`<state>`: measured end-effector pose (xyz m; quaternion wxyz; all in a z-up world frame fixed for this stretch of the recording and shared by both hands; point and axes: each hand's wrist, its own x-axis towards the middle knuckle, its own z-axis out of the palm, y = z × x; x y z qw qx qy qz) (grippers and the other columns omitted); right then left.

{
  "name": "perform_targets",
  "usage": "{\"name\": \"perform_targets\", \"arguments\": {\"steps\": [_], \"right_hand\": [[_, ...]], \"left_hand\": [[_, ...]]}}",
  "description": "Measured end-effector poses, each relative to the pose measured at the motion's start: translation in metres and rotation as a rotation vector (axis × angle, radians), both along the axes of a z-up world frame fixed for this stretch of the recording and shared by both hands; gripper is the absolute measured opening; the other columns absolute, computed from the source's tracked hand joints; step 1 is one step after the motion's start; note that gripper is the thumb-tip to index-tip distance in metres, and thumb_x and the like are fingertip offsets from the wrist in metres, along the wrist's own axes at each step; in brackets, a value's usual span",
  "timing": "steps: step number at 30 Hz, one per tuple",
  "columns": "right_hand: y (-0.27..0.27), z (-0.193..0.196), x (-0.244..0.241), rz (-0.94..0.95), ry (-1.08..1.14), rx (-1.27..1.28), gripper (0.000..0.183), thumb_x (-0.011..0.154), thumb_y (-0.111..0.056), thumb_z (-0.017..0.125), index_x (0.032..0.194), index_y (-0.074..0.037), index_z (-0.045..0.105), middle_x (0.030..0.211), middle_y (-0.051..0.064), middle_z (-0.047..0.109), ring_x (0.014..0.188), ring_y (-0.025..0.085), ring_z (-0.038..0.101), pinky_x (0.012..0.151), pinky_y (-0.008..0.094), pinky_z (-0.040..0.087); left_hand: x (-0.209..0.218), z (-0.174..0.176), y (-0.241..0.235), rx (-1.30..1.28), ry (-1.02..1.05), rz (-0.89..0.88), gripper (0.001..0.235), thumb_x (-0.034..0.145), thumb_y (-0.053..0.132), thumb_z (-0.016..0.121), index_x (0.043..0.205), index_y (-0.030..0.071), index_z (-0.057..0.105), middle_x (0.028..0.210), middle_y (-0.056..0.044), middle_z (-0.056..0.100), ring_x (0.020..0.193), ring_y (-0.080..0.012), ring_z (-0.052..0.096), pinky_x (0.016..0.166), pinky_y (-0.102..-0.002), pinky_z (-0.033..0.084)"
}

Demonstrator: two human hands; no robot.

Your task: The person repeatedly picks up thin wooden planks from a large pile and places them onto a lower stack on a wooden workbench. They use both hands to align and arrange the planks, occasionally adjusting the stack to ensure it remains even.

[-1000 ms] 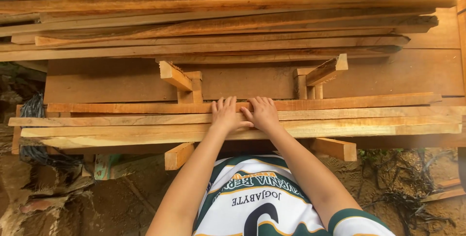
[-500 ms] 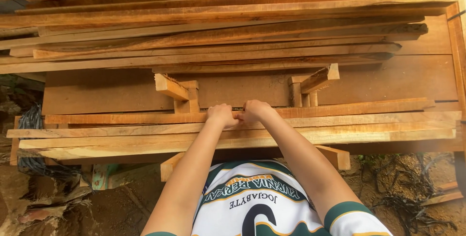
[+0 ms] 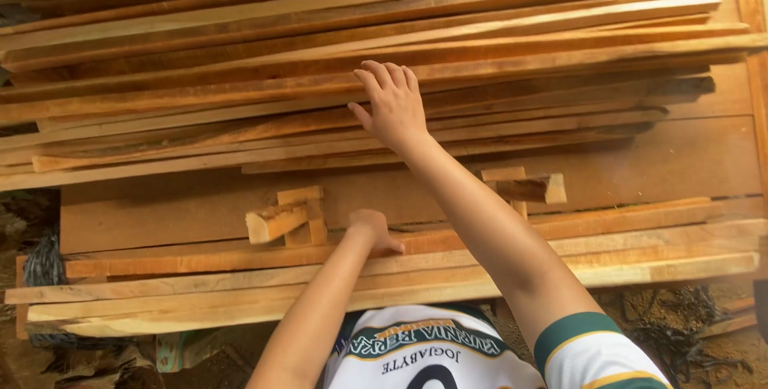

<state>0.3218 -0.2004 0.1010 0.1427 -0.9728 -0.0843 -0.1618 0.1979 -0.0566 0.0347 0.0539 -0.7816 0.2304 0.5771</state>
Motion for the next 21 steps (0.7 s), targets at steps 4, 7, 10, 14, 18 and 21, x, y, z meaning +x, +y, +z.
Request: {"name": "perform_targets", "arguments": {"steps": [4,7,10,14,18,21], "right_hand": [[-0.007,-0.046,0.047,-0.005,0.337,-0.108,0.072,0.086,-0.054,0.074,0.145,-0.021,0.048,0.128,0.003,0.058,0.121,0.024,0.052,0.106,0.045,0.036],[-0.013,-0.065,0.054,0.051,0.192,-0.082,0.052,0.084,-0.048,0.077,0.125,-0.022,0.06,0.113,-0.001,0.056,0.11,0.021,0.051,0.092,0.038,0.037],[-0.021,-0.065,0.047,0.031,0.191,-0.078,0.044,0.082,-0.048,0.077,0.118,-0.024,0.065,0.108,-0.004,0.061,0.106,0.019,0.054,0.088,0.038,0.038],[-0.059,-0.055,0.018,0.058,0.057,-0.066,0.038,0.079,-0.044,0.078,0.109,-0.024,0.068,0.102,-0.006,0.066,0.102,0.017,0.063,0.084,0.036,0.041],[-0.088,0.01,-0.037,0.049,0.053,-0.045,0.036,0.079,-0.038,0.08,0.11,-0.022,0.071,0.107,-0.005,0.069,0.104,0.016,0.067,0.088,0.033,0.041],[-0.102,0.039,-0.074,0.0,0.051,-0.04,0.033,0.076,-0.033,0.083,0.105,-0.021,0.073,0.102,-0.007,0.071,0.099,0.014,0.069,0.088,0.032,0.041]], "left_hand": [[0.01,-0.001,0.006,-0.007,0.03,0.019,0.099,0.068,0.084,0.067,0.131,0.008,0.067,0.132,-0.014,0.067,0.132,-0.0305,0.059,0.104,-0.045,0.05],[0.013,-0.029,0.019,-0.074,0.018,0.096,0.105,0.059,0.087,0.069,0.134,0.014,0.065,0.132,-0.011,0.067,0.13,-0.0298,0.06,0.104,-0.044,0.051],[0.031,-0.029,0.023,-0.271,-0.032,0.338,0.066,0.089,0.062,0.067,0.128,0.009,0.066,0.126,-0.017,0.069,0.126,-0.0353,0.062,0.102,-0.048,0.053],[0.092,0.045,0.015,-0.74,-0.843,0.343,0.044,0.092,0.036,0.072,0.13,0.015,0.064,0.124,-0.008,0.064,0.129,-0.0304,0.053,0.109,-0.05,0.043],[0.123,0.091,0.03,-0.594,-1.163,0.214,0.065,0.088,0.043,0.08,0.142,0.016,0.056,0.141,-0.005,0.056,0.14,-0.03,0.041,0.12,-0.058,0.018],[0.135,0.044,0.055,-0.537,-1.062,0.165,0.053,0.082,0.033,0.082,0.131,0.023,0.064,0.126,0.003,0.066,0.126,-0.0219,0.058,0.121,-0.056,0.016]]}}
